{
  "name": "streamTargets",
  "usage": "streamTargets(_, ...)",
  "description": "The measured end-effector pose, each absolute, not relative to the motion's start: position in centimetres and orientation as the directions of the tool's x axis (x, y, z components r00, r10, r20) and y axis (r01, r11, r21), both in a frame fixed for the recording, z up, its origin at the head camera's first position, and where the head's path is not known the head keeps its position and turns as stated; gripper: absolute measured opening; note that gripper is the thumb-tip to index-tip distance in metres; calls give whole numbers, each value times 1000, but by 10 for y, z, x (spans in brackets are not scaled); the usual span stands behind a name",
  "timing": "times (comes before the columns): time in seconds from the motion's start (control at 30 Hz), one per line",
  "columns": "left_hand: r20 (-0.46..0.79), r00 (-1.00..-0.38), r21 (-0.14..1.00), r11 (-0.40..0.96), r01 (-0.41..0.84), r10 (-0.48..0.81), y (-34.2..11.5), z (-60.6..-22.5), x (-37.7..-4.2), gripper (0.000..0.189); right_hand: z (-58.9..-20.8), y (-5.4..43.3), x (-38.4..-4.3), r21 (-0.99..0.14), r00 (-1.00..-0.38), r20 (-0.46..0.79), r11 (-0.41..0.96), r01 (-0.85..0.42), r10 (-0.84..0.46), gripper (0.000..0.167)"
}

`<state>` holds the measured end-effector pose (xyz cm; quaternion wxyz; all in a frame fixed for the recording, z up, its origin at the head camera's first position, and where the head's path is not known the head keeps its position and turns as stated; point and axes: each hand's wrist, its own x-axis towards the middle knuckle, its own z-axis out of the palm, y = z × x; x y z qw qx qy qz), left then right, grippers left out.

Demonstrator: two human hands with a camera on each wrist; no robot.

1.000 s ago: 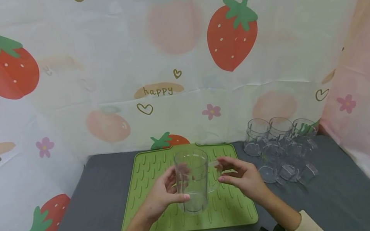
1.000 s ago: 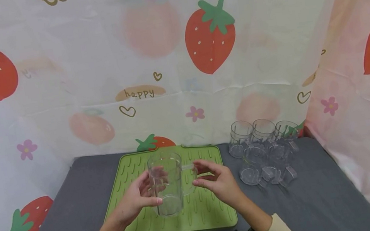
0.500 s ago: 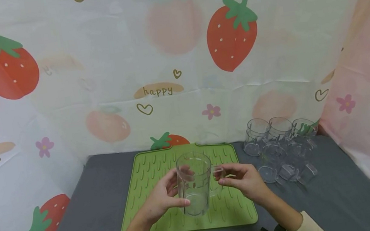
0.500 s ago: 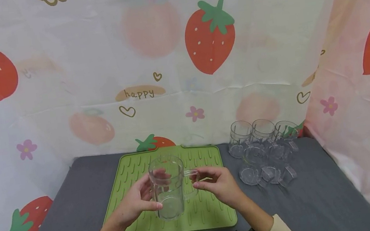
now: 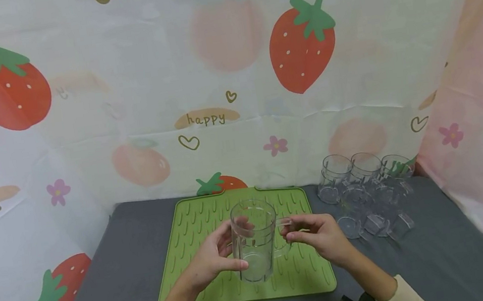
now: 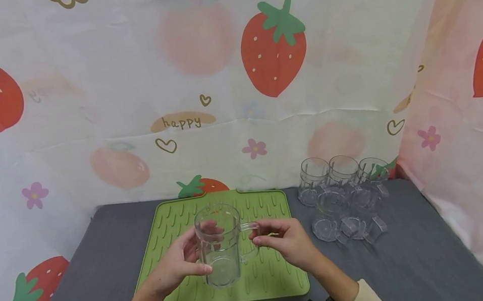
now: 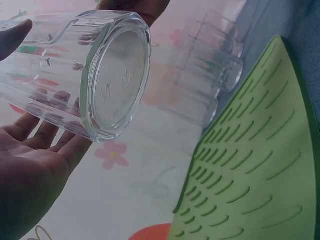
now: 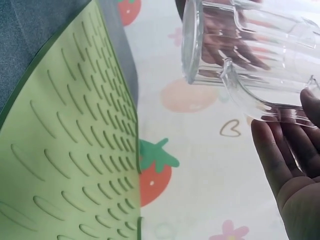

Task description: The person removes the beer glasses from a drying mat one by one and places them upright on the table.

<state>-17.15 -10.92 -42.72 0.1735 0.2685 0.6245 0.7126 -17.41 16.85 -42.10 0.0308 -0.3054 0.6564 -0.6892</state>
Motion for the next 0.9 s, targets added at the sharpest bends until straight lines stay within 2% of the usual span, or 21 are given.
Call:
streamTargets(0.23, 163, -791, 984, -155, 87, 590, -109, -428, -172, 83, -416, 170, -171, -916, -814, 395, -112, -386, -426, 42)
streamTargets(0.57, 189, -773, 981, -154, 119, 606, -106, -427, -171, 84, -411, 172, -169, -897, -809, 426, -72, -436, -405, 33)
streamTargets(0.9, 219, -782, 976, -148, 162, 584, -107, -428, -171, 77, -404, 181, -166, -876, -790, 468, -90, -473, -395, 31)
